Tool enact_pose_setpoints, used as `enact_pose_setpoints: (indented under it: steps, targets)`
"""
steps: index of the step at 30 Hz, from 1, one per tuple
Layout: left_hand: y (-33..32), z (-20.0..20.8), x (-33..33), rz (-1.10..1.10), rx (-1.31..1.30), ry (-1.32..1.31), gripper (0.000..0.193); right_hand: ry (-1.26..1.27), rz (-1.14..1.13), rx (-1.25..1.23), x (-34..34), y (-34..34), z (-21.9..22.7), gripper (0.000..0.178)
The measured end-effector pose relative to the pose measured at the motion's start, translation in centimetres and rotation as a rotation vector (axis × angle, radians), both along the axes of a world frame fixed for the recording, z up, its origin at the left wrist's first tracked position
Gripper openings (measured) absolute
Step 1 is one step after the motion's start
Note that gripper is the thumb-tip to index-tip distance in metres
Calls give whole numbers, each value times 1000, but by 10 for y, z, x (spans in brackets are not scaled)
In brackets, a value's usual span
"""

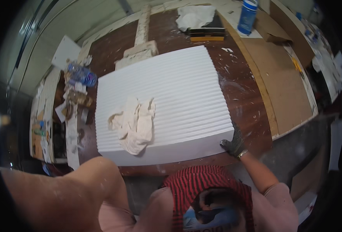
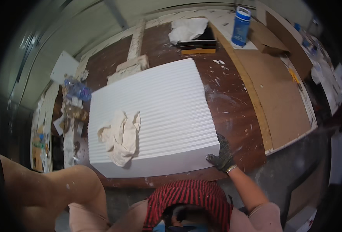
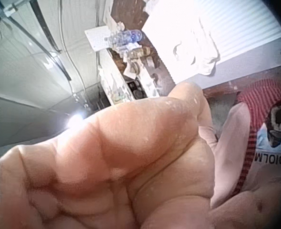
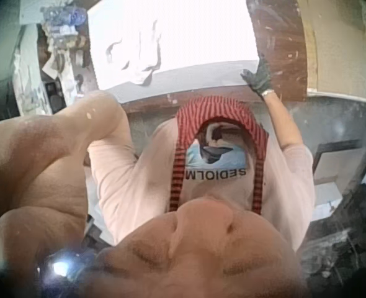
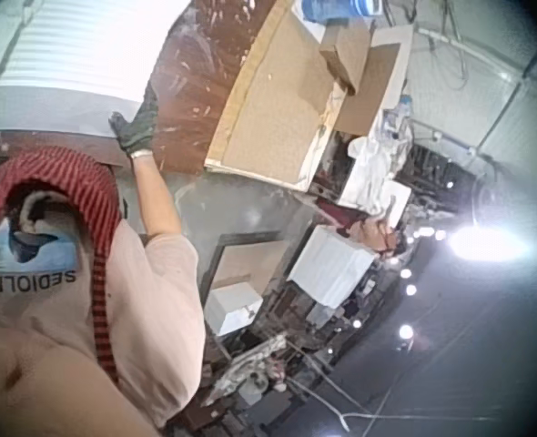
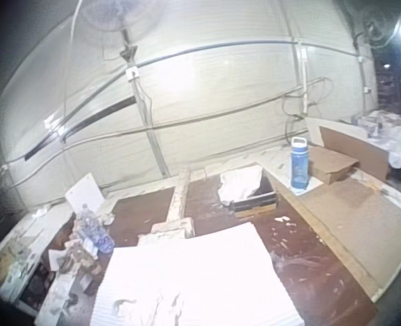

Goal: The person wipes the edges and surfaces of stacked white corrugated panels with a cloth. They rotate the stack, lift and reposition it, and continue wiping different sides. The person also briefly handles a small white cylindrical object and a bottle before resuming wiping.

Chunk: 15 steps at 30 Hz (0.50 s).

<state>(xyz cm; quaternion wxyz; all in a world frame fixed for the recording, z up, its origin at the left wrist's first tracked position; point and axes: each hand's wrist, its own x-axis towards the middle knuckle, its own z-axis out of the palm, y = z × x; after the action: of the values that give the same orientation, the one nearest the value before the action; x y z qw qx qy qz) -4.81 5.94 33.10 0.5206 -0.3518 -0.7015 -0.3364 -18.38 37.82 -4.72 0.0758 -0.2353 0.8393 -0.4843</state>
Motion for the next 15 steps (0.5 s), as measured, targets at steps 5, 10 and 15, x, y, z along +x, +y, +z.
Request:
enact_pose_setpoints:
  steps: [5,10,15]
  targets:
    - [-3,-15,1,-5,-8,-12,67,32,-11,51,-2,1,-4,88]
    - [-6,-4,-13,-35,9,-9,67,17,-18,2,-10,-4,11,94]
    - [-1,-8,-11,-4,-1,-69,68,-85,-6,11,-1,-1,5,93]
